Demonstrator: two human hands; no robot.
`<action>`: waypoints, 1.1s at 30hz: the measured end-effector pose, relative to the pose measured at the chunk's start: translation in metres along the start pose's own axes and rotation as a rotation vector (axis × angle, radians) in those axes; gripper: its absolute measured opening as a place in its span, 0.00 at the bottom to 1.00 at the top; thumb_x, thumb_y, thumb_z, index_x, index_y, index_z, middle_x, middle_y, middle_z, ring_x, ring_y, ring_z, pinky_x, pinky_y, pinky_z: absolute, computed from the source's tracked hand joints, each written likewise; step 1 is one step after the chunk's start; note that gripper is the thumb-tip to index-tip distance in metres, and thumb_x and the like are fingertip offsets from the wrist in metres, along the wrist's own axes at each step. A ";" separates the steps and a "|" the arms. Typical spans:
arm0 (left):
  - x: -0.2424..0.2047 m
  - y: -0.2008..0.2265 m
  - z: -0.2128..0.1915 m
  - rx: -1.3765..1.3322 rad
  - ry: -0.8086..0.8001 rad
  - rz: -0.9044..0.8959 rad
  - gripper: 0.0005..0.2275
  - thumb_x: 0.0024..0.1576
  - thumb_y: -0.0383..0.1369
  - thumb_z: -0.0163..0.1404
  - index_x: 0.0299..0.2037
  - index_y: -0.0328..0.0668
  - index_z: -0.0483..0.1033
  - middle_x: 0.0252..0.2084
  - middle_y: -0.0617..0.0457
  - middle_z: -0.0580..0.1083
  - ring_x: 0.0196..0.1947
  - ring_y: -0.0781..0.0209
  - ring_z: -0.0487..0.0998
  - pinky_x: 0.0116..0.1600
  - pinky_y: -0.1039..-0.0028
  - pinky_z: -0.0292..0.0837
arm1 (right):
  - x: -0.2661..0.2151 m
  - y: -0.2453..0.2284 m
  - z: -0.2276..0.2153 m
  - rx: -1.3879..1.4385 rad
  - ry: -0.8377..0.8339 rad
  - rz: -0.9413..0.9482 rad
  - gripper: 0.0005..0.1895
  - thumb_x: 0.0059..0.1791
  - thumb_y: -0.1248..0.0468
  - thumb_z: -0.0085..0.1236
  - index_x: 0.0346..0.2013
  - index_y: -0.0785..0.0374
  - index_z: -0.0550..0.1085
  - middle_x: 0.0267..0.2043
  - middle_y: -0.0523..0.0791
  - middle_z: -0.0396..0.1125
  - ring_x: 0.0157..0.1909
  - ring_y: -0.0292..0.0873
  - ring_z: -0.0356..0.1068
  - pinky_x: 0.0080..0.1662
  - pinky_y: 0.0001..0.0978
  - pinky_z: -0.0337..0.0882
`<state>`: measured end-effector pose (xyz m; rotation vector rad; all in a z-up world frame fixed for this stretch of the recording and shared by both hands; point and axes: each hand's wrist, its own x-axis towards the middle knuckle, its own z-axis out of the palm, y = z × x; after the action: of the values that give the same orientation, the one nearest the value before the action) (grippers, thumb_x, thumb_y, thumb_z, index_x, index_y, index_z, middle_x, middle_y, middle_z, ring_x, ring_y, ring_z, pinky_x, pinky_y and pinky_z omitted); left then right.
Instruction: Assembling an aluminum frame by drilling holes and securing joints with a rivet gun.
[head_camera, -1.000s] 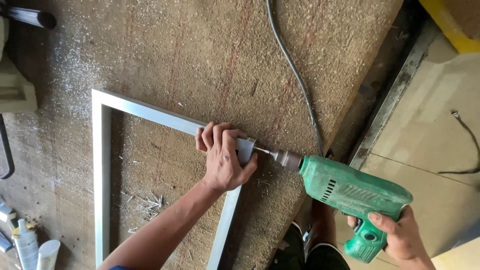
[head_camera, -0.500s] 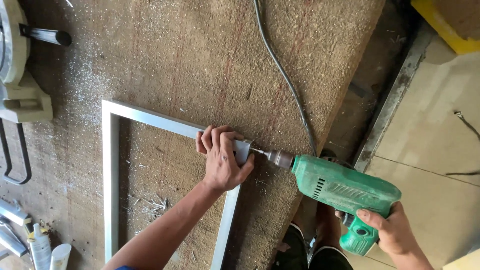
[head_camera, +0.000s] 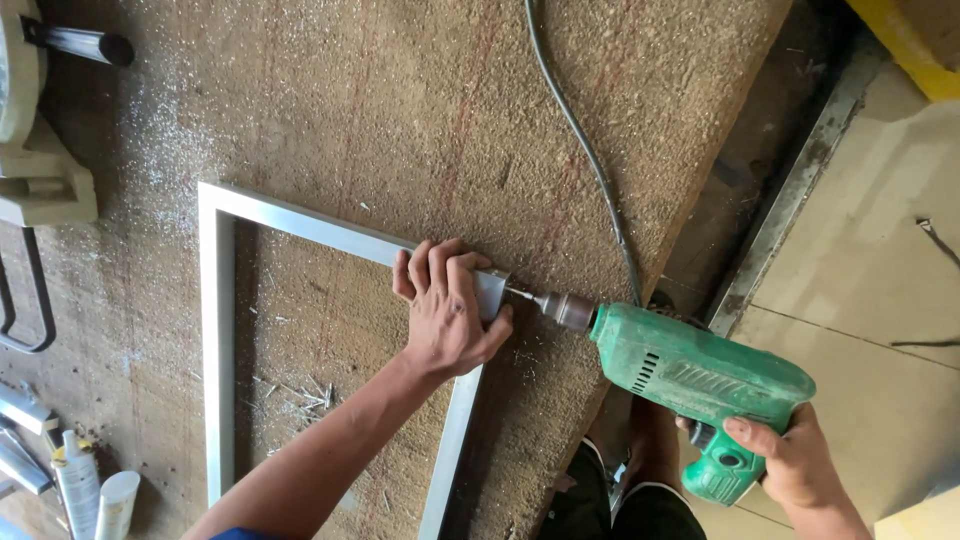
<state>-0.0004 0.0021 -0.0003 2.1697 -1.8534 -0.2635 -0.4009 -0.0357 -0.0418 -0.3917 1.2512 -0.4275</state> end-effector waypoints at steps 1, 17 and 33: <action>0.000 0.000 0.000 -0.002 -0.003 0.004 0.22 0.50 0.50 0.47 0.46 0.42 0.65 0.49 0.41 0.66 0.58 0.42 0.62 0.69 0.41 0.40 | -0.001 0.003 -0.001 0.003 0.004 0.000 0.40 0.34 0.72 0.58 0.62 0.72 0.66 0.48 0.68 0.71 0.37 0.80 0.74 0.34 0.75 0.75; 0.000 0.000 -0.002 -0.049 -0.063 -0.021 0.23 0.51 0.49 0.47 0.48 0.40 0.65 0.50 0.39 0.64 0.59 0.38 0.60 0.69 0.36 0.41 | 0.001 0.002 -0.011 -0.084 -0.059 -0.069 0.32 0.37 0.70 0.63 0.55 0.75 0.70 0.37 0.67 0.74 0.26 0.68 0.78 0.29 0.64 0.81; 0.002 0.005 -0.002 0.000 -0.028 -0.017 0.20 0.51 0.45 0.47 0.47 0.42 0.63 0.49 0.43 0.64 0.57 0.42 0.62 0.68 0.43 0.45 | 0.001 -0.008 -0.004 -0.276 0.138 0.032 0.42 0.33 0.75 0.58 0.64 0.72 0.66 0.49 0.64 0.70 0.48 0.68 0.72 0.44 0.65 0.73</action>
<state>-0.0043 -0.0005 0.0033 2.1933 -1.8503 -0.2995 -0.4049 -0.0434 -0.0400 -0.5828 1.4545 -0.2570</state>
